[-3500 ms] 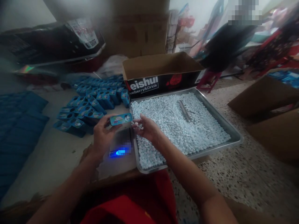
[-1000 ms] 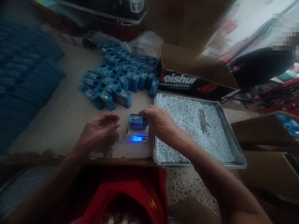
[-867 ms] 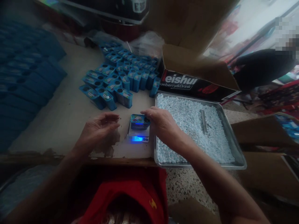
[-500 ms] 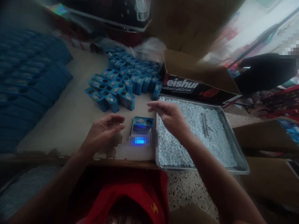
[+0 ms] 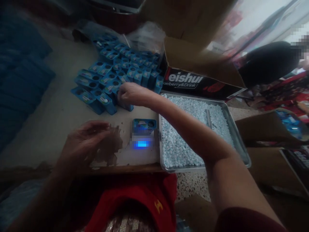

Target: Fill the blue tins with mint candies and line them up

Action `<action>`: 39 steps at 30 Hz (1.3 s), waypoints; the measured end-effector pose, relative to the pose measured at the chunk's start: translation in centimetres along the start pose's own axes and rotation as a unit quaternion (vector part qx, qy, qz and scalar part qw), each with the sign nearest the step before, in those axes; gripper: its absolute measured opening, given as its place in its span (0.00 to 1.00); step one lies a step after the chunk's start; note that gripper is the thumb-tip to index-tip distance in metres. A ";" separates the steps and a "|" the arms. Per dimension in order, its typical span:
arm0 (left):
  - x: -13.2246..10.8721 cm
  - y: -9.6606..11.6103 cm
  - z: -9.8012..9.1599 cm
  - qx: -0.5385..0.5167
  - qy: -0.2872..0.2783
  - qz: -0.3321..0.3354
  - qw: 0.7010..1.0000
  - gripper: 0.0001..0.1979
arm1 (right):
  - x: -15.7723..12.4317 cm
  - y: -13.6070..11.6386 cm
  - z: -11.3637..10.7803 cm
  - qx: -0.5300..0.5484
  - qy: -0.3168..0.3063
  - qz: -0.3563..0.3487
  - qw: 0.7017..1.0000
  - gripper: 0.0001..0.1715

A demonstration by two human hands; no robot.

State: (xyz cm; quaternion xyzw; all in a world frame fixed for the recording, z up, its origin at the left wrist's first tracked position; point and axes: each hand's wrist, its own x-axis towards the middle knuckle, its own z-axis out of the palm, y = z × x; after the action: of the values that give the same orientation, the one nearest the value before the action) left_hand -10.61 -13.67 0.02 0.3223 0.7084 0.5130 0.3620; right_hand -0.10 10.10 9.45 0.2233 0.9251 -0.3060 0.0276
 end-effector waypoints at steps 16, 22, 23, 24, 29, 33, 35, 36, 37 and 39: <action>3.2 3.5 7.0 0.148 -0.117 0.217 0.958 0.40 | -13.6 2.9 3.3 0.175 0.147 0.008 0.974 0.16; 2.6 3.9 10.1 0.189 -0.102 0.279 0.936 0.21 | -11.3 4.0 1.7 0.266 0.290 0.041 0.918 0.15; 2.5 3.9 10.0 0.193 -0.099 0.283 0.934 0.19 | -10.3 4.1 1.5 0.276 0.298 0.045 0.913 0.15; 2.5 3.9 9.6 0.201 -0.099 0.283 0.933 0.18 | -9.2 4.1 1.4 0.278 0.298 0.042 0.912 0.15; 2.4 3.5 4.7 0.253 -0.067 0.277 0.925 0.17 | -2.7 2.8 3.2 0.060 0.218 -0.001 0.974 0.14; 1.9 3.5 0.2 0.312 -0.018 0.280 0.908 0.15 | 0.4 0.3 4.2 -0.193 0.166 0.038 0.966 0.16; 1.6 3.3 -1.6 0.348 0.002 0.277 0.896 0.12 | 1.1 -0.8 4.1 -0.247 0.147 0.059 0.956 0.17; 1.5 3.0 -2.4 0.364 0.010 0.271 0.891 0.11 | 1.4 -1.2 4.1 -0.261 0.133 0.065 0.954 0.17; 1.4 2.7 -3.1 0.375 0.017 0.264 0.888 0.10 | 1.6 -1.5 4.0 -0.269 0.118 0.071 0.953 0.17; 1.3 2.0 -4.3 0.368 0.024 0.240 0.898 0.11 | 1.9 -1.8 3.7 -0.275 0.088 0.086 0.954 0.17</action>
State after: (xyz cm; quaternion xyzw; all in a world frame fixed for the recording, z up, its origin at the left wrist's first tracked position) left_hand -14.70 -14.21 2.57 0.5807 0.7561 0.2943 0.0663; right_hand -2.87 7.39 7.06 0.3122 0.9493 -0.0157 0.0323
